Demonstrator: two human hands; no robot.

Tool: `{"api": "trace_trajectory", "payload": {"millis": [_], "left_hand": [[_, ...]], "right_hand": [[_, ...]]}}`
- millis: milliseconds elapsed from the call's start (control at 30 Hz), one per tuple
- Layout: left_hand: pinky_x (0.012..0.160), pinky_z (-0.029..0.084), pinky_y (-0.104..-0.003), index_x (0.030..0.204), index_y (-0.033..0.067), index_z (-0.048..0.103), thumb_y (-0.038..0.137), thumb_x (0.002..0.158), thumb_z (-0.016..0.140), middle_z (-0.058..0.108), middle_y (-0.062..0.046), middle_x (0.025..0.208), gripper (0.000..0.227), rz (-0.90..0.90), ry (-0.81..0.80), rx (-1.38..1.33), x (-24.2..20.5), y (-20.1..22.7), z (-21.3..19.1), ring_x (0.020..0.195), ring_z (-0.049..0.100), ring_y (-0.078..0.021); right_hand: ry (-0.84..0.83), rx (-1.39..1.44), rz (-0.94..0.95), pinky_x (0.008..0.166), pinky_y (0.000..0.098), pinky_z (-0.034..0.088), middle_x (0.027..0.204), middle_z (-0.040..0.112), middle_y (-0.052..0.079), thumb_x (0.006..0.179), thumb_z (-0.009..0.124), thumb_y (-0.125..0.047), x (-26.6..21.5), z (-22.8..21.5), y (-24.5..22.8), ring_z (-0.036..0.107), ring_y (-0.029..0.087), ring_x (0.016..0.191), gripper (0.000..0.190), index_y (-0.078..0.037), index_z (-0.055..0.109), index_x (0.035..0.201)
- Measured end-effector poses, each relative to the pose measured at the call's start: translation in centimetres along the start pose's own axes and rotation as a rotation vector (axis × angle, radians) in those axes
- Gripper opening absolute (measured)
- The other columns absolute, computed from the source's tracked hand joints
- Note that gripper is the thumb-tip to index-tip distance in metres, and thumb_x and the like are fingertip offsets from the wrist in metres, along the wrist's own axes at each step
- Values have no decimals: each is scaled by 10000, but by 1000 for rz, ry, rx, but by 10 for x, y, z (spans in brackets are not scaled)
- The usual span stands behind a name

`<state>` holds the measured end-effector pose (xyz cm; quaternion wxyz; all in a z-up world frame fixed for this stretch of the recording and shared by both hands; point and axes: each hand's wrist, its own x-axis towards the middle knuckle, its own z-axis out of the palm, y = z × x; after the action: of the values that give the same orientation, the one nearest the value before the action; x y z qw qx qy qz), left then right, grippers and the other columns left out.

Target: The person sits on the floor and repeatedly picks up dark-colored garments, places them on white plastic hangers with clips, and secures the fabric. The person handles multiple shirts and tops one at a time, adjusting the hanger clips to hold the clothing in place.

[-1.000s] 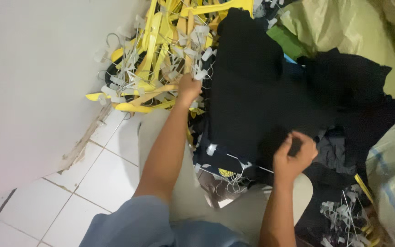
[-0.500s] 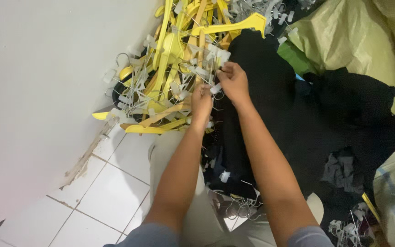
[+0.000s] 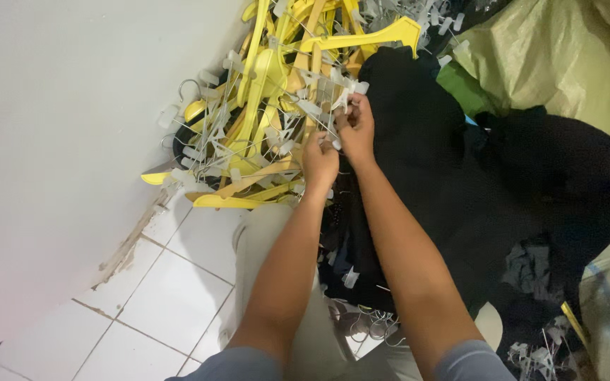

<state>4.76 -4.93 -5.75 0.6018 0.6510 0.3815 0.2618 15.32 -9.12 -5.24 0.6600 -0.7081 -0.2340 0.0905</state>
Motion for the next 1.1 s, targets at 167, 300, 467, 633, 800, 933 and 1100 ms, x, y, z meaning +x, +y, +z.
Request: {"api": "trace_trajectory", "payload": {"millis": [167, 300, 467, 633, 800, 933, 1100], "left_hand": [[819, 539, -416, 1148, 10, 693, 85, 936, 570, 728, -202, 990, 256, 9, -21, -45, 1, 7, -12, 898, 714, -331], [744, 491, -457, 1256, 51, 705, 107, 973, 540, 719, -252, 913, 333, -296, -186, -82, 1, 13, -21, 833, 655, -401], [854, 536, -399, 1145, 16, 739, 192, 950, 628, 733, -216, 1034, 286, 50, -147, 84, 7, 10, -30, 934, 718, -327], [861, 531, -431, 1133, 31, 747, 204, 924, 623, 718, -238, 1027, 299, 101, -157, 184, 5, 13, -39, 950, 690, -389], [845, 523, -462, 1116, 77, 750, 191, 882, 606, 727, -195, 1084, 298, 133, -173, 256, -2, 33, -54, 1008, 669, -392], [826, 510, -494, 1065, 127, 772, 239, 840, 646, 711, -192, 1077, 281, -93, -275, 466, -4, 50, -66, 1003, 654, -399], [798, 544, -448, 1050, 105, 771, 212, 842, 619, 740, -212, 965, 279, -70, -333, 324, -3, 71, -79, 905, 710, -390]], "right_hand": [[163, -134, -67, 648, 234, 465, 868, 639, 1, 986, 662, -6, -10, 2, -7, 569, 62, 735, 224, -45, 587, 1193], [211, -84, 9, 614, 232, 475, 814, 674, 9, 1019, 658, -38, -1, -2, -12, 571, 67, 696, 62, 2, 707, 1019], [265, 134, 261, 605, 267, 588, 850, 762, 42, 910, 694, -42, 17, -17, -21, 709, 110, 717, 104, 9, 763, 969], [292, 147, 236, 582, 296, 597, 846, 751, 69, 924, 766, -100, 13, -21, -21, 705, 126, 716, 155, 18, 764, 1025], [340, -48, 81, 634, 257, 593, 896, 776, 53, 948, 752, -112, -2, -16, -14, 730, 102, 793, 177, -4, 765, 1089], [303, 5, 32, 640, 260, 603, 902, 754, 51, 964, 735, -92, -1, -21, -14, 710, 102, 788, 170, 20, 770, 1086], [289, -71, 15, 587, 266, 553, 836, 718, 59, 1018, 703, -103, 13, -30, -16, 673, 109, 707, 187, 37, 756, 1130]]}}
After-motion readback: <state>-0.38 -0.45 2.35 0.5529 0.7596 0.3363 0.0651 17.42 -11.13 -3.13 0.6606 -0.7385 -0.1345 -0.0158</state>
